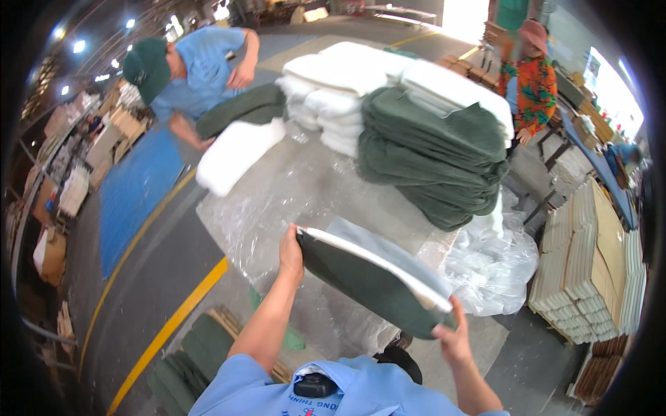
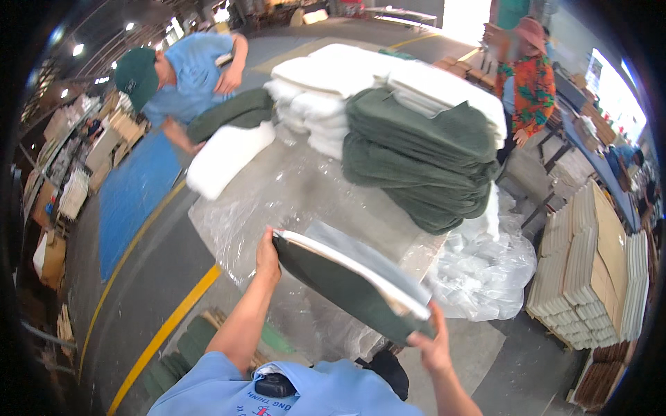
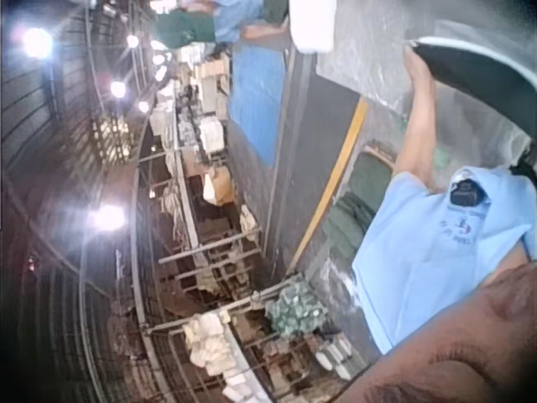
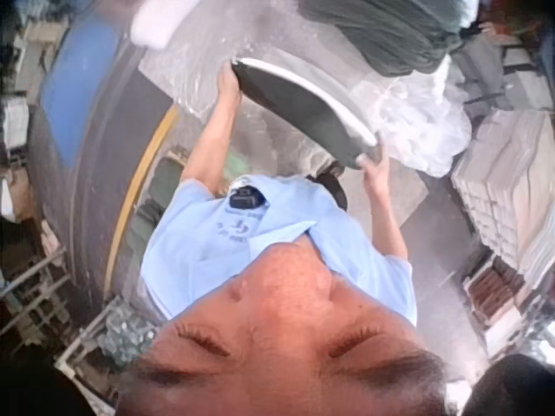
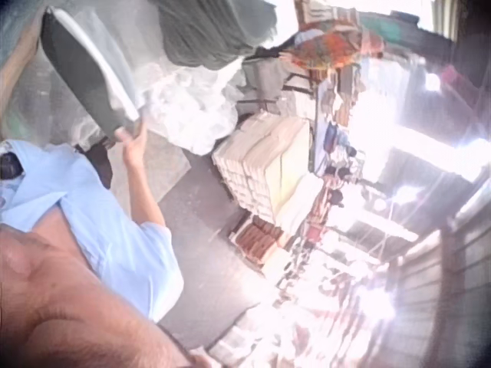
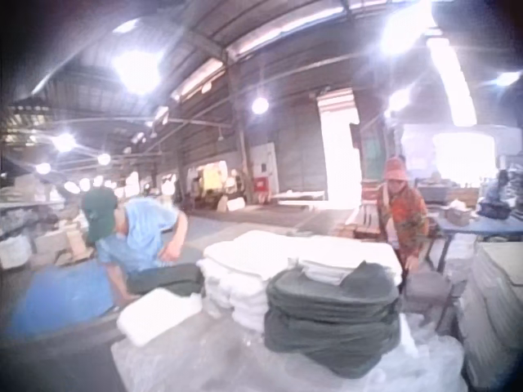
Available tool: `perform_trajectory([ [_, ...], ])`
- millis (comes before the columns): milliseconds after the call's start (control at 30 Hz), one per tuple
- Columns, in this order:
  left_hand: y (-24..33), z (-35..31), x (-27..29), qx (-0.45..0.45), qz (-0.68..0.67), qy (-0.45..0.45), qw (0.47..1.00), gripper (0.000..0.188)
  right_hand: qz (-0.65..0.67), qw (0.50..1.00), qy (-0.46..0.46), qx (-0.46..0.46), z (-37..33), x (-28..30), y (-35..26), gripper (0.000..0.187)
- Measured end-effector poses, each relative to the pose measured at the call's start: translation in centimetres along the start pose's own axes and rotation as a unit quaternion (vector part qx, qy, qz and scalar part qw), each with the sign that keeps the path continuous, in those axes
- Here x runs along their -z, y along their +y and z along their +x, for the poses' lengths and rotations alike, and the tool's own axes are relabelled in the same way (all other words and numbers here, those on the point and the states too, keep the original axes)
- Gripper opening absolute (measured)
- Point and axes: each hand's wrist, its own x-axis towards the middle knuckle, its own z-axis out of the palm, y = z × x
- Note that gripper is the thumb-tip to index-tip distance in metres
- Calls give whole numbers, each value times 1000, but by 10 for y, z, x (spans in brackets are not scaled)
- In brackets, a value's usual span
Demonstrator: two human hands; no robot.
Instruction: The person repeatedly inserts white foam inserts into green fabric covers, folds the edges, and stacks the finished cushions on a nearby pallet. The person works at a table with stacks of foam and fabric, handling items one at a time.
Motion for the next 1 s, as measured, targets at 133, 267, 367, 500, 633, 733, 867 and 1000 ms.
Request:
perform_trajectory([
  [133,6,28,-70,77,-195,-67,976,54,-82,997,-7,-14,-62,-38,49,117],
  [267,-25,42,-99,78,-145,-169,972,60,-53,994,-86,-50,-70,-55,72,109],
  [367,-29,47,-114,39,-86,-212,973,63,-102,985,-140,-25,-56,-48,75,78],
  [500,-32,38,-129,62,-92,-230,967,62,-99,991,-94,4,-7,-44,44,34],
  [633,-31,40,-121,81,-91,-228,966,60,-142,976,-106,130,88,-78,-2,29],
  [733,-33,34,-132,97,-126,-228,960,60,-251,932,-141,219,169,-112,-37,34],
  [867,-38,37,-124,106,-138,-230,958,65,-313,919,-242,-4,245,-161,-57,47],
  [1000,-43,40,-128,116,-170,-211,956,61,-291,880,-376,1,291,-170,-36,52],
])
